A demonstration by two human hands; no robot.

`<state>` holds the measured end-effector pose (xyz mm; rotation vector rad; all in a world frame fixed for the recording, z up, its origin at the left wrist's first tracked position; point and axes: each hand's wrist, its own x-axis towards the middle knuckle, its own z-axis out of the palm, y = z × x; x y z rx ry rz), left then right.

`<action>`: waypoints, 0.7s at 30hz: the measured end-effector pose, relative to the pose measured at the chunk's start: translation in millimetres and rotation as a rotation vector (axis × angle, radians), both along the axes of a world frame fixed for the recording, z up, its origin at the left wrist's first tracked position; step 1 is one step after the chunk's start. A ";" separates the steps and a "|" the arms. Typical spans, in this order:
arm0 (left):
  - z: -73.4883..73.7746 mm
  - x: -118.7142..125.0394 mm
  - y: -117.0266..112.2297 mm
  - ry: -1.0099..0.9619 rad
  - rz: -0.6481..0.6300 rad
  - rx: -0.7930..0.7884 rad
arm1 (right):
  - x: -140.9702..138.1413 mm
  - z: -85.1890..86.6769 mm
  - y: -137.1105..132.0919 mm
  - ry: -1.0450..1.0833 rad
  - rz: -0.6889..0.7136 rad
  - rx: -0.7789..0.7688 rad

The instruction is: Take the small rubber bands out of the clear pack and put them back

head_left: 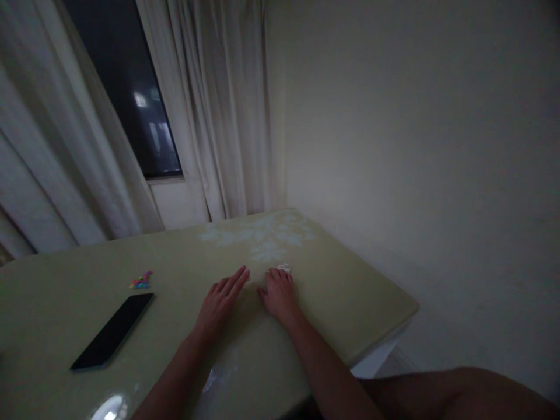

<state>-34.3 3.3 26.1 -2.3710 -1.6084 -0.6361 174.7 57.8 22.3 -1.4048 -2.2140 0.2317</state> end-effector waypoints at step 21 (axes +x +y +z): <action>-6.4 -6.9 6.3 -0.183 0.004 0.057 | -17.0 3.3 -10.0 0.003 0.249 0.024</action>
